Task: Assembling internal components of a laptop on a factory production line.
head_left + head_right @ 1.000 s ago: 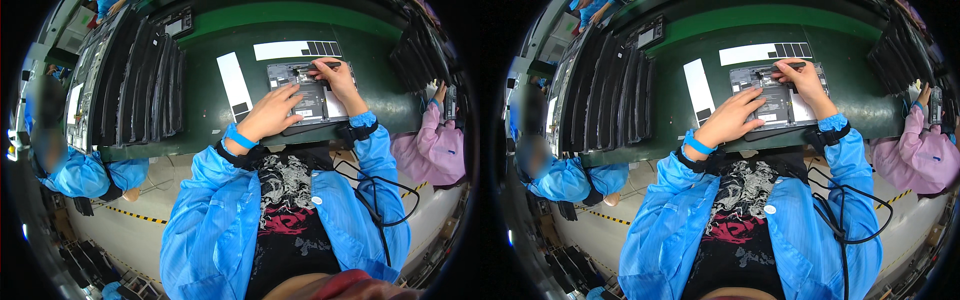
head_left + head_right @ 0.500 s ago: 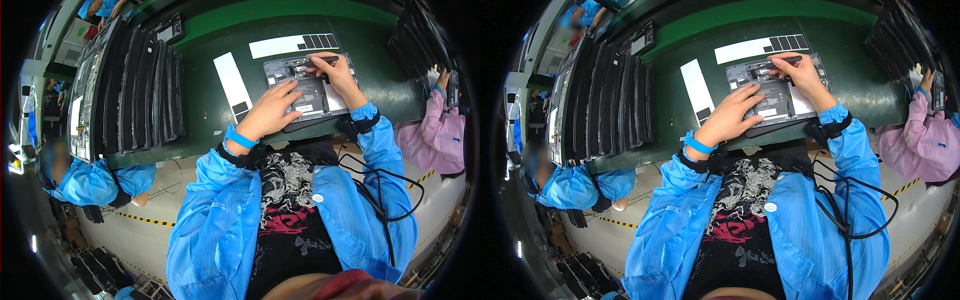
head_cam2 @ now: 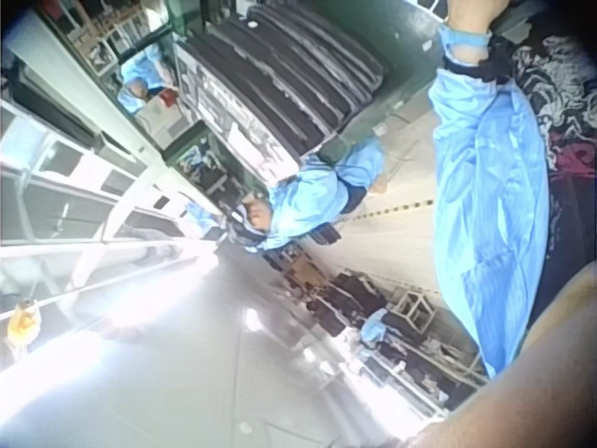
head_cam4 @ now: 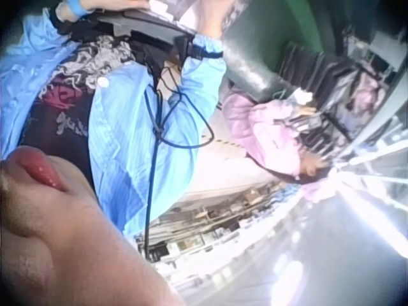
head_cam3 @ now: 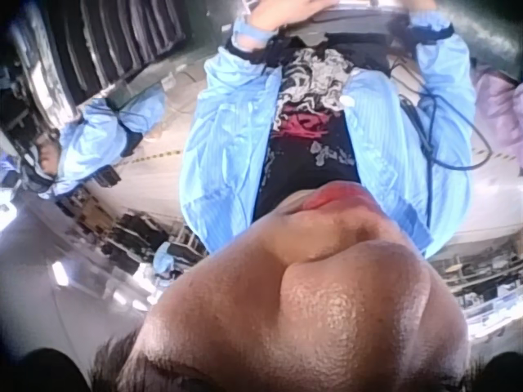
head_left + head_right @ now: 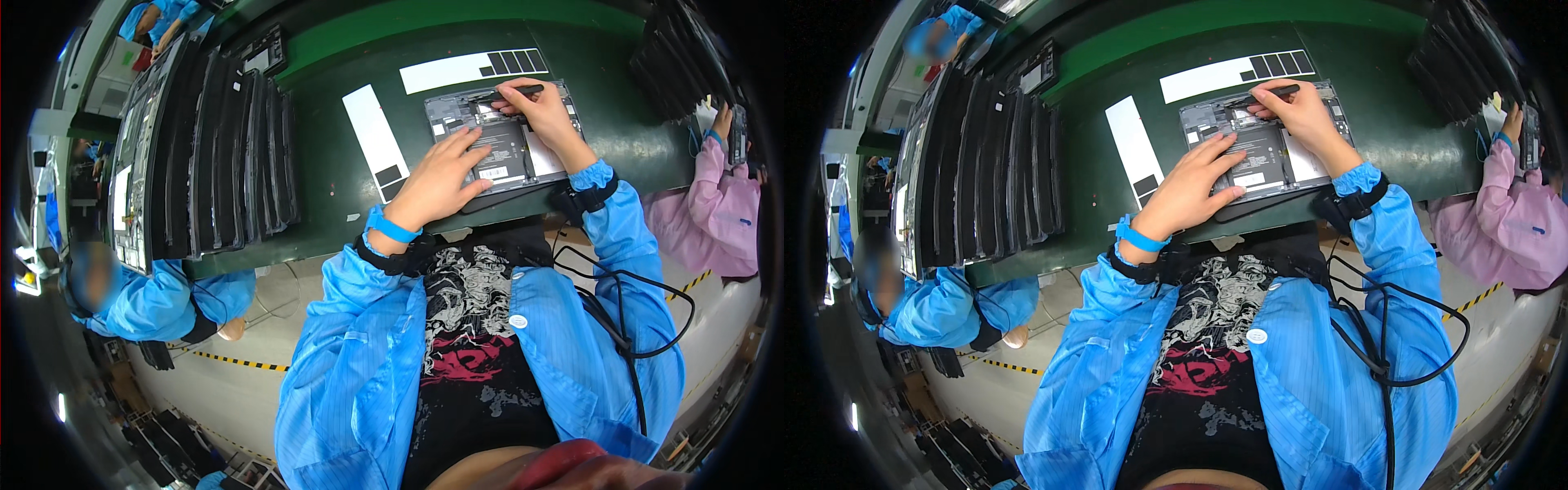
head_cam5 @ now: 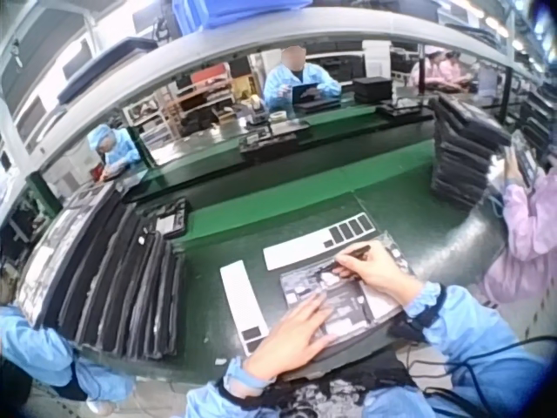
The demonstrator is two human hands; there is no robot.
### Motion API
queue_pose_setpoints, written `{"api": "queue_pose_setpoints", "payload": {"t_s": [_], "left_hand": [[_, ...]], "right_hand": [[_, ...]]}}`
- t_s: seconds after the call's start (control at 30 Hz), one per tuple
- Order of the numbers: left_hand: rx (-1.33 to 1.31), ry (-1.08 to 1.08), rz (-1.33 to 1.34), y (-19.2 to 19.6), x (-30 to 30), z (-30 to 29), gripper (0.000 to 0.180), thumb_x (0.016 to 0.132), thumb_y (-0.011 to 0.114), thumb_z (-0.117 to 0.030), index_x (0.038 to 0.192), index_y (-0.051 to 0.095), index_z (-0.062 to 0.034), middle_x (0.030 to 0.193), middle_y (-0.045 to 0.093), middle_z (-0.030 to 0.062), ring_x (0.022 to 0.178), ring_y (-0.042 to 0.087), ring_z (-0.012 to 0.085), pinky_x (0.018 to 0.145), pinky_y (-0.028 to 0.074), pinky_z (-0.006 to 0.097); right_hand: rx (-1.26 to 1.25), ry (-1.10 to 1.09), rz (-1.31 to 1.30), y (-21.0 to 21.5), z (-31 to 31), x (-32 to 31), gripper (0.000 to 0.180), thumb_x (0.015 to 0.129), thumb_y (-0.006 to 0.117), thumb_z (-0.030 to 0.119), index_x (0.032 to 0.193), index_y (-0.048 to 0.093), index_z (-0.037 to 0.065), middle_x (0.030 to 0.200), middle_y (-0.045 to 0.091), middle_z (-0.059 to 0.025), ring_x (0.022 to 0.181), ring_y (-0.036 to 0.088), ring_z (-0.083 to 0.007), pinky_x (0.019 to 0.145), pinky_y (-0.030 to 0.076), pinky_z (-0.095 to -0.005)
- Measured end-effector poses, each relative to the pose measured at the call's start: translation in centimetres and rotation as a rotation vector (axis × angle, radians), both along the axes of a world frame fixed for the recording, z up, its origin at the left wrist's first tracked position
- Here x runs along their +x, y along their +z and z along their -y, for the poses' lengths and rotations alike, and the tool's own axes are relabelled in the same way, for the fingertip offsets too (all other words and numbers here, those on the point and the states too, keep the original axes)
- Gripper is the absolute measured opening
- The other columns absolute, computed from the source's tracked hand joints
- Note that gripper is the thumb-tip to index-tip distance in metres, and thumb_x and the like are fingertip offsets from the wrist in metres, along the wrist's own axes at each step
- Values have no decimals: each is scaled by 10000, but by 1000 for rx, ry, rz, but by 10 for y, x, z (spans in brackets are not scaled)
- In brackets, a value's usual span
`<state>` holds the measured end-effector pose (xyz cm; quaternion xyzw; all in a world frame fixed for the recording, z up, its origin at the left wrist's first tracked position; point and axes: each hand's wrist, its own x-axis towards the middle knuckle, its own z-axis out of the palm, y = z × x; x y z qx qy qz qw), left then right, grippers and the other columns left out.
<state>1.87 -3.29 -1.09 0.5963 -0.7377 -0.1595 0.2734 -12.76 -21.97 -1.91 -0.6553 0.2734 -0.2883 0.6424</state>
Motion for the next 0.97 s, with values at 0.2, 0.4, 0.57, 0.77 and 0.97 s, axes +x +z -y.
{"api": "queue_pose_setpoints", "payload": {"t_s": [0.2,0.4,0.57,0.77,0.97], "left_hand": [[7,23,53,7,-5,10,491,836,649,-296,1245,548,-43,1370,431,206,1248,416,372,1033,365,420],[-50,152,252,8,-15,27,589,826,626,-430,1247,544,-26,1357,429,230,1147,463,381,962,421,442],[-21,266,411,4,-27,31,706,779,632,-527,1267,508,-32,1345,423,225,1108,471,361,875,465,482],[-130,310,265,6,-21,20,597,792,644,-461,1195,547,-32,1247,523,183,1090,504,337,858,473,442],[-295,780,82,-15,20,-69,309,815,649,-239,1063,635,-55,1107,621,133,1029,568,304,879,461,386]], "right_hand": [[-17,-3,5,-4,1,-1,236,899,622,132,1044,628,-55,930,669,-120,851,675,-189,747,544,-260],[6,1,29,-6,0,-2,218,900,615,115,1031,629,-59,921,667,-106,853,667,-174,750,537,-260],[-174,-30,43,-2,-9,2,220,901,614,123,1059,647,-28,918,670,-77,846,632,-127,777,514,-252],[-83,-113,88,-10,-4,-2,242,899,630,175,1053,662,-8,912,672,-39,807,590,-90,739,471,-221],[-365,-47,-150,24,-82,11,259,859,667,233,974,695,3,921,694,-85,834,625,-109,755,486,-250]]}}
